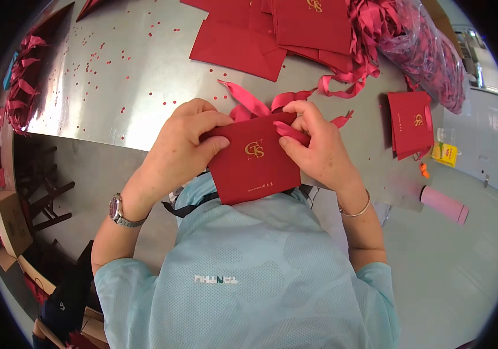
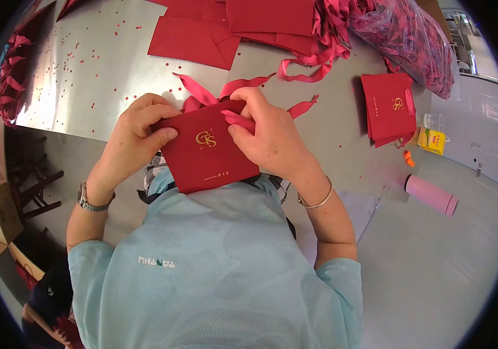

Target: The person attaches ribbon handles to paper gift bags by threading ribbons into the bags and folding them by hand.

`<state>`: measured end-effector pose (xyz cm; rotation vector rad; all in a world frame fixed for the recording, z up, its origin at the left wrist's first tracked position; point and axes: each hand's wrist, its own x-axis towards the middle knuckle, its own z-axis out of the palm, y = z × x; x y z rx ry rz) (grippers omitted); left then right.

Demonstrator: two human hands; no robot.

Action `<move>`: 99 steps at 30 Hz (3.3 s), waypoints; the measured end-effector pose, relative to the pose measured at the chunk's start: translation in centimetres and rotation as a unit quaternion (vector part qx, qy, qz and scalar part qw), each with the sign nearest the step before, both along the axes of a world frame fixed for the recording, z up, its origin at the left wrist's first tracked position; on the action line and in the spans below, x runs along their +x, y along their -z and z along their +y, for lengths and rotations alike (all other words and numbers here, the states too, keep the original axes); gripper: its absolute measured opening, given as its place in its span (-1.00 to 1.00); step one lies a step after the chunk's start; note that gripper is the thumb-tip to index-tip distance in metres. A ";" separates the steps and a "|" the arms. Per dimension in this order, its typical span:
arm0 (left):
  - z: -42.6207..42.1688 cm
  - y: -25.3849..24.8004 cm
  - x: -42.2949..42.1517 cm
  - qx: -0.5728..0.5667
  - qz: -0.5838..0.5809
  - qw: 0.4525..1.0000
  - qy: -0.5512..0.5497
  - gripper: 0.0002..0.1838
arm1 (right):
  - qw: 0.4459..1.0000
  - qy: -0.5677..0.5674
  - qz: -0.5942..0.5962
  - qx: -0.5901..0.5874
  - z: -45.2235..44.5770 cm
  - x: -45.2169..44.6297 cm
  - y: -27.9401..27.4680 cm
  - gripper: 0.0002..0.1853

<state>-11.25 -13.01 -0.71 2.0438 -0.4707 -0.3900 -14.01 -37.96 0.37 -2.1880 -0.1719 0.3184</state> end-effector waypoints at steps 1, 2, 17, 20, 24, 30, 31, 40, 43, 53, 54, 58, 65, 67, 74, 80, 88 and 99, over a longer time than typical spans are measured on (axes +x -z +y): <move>-0.1 -0.2 -0.2 -0.031 0.005 0.999 -0.007 -0.69 | 1.000 0.010 0.002 -0.004 -0.1 -0.2 -0.3 -0.59; -0.1 -0.4 -0.5 -0.031 0.004 0.999 -0.007 -0.69 | 1.000 0.020 0.005 -0.008 -0.1 -0.3 -0.5 -0.59; 0.0 0.1 -0.6 0.029 -0.018 0.999 0.013 -0.84 | 0.999 0.015 -0.024 0.034 -0.5 -1.3 0.0 -0.49; 0.3 -0.7 0.0 -0.035 0.065 0.997 -0.022 -0.90 | 0.996 0.065 -0.047 0.049 -1.6 -2.0 -0.4 -0.39; 0.4 -0.4 0.9 -0.030 0.105 0.992 -0.070 -0.91 | 0.997 0.050 -0.048 0.027 -7.2 -3.0 -0.8 -0.51; -0.3 1.6 1.5 -0.028 0.083 0.993 -0.083 -0.89 | 0.961 0.104 0.047 0.253 -10.9 -6.8 -2.9 -0.58; -0.4 1.6 1.5 -0.029 0.084 0.993 -0.082 -0.89 | 0.951 0.029 0.017 0.306 -11.4 -6.9 -3.0 -0.57; -0.4 0.8 -0.3 -0.004 -0.080 0.995 -0.067 -0.84 | 0.872 0.105 -0.075 0.473 -7.1 -7.1 -4.4 -0.43; -0.9 -0.5 -1.2 -0.011 -0.198 0.980 -0.026 -0.76 | 0.881 0.097 -0.125 0.445 -5.8 -3.3 -5.5 -0.47; -1.7 -1.7 -2.9 0.035 -0.354 0.934 0.029 -0.61 | 0.958 -0.253 0.127 -0.050 1.9 6.5 -5.7 -0.75; -1.7 -1.5 -2.8 0.036 -0.352 0.935 0.030 -0.61 | 0.960 -0.261 0.072 -0.073 1.9 6.4 -5.5 -0.80; -1.6 -1.5 -2.5 0.027 -0.378 0.924 0.050 -0.66 | 0.942 -0.302 0.112 -0.091 2.4 6.7 -5.2 -0.84; -1.7 -3.2 -0.7 -0.063 -0.330 0.901 0.274 -0.81 | 0.971 -0.196 -0.001 -0.139 2.7 6.6 -2.4 -0.84; -2.0 -3.0 0.0 -0.092 -0.306 0.904 0.285 -0.84 | 0.965 -0.204 0.017 -0.163 2.8 6.5 -2.3 -0.86; -0.2 -0.7 2.5 -0.103 -0.168 0.956 0.219 -0.82 | 0.977 -0.038 -0.035 0.208 -1.1 6.9 -3.2 -0.69; 0.9 -0.3 2.2 -0.101 0.151 0.983 0.001 -0.88 | 0.950 0.113 -0.290 0.028 -6.0 3.2 -5.7 -0.79; 0.9 -0.2 1.8 -0.174 0.340 0.924 -0.021 -0.86 | 0.981 0.011 0.071 0.178 2.7 -1.1 -6.0 -0.81; 1.1 -0.4 1.7 -0.187 0.376 0.907 -0.018 -0.86 | 0.996 -0.062 -0.064 -0.017 5.3 -0.9 0.0 -0.89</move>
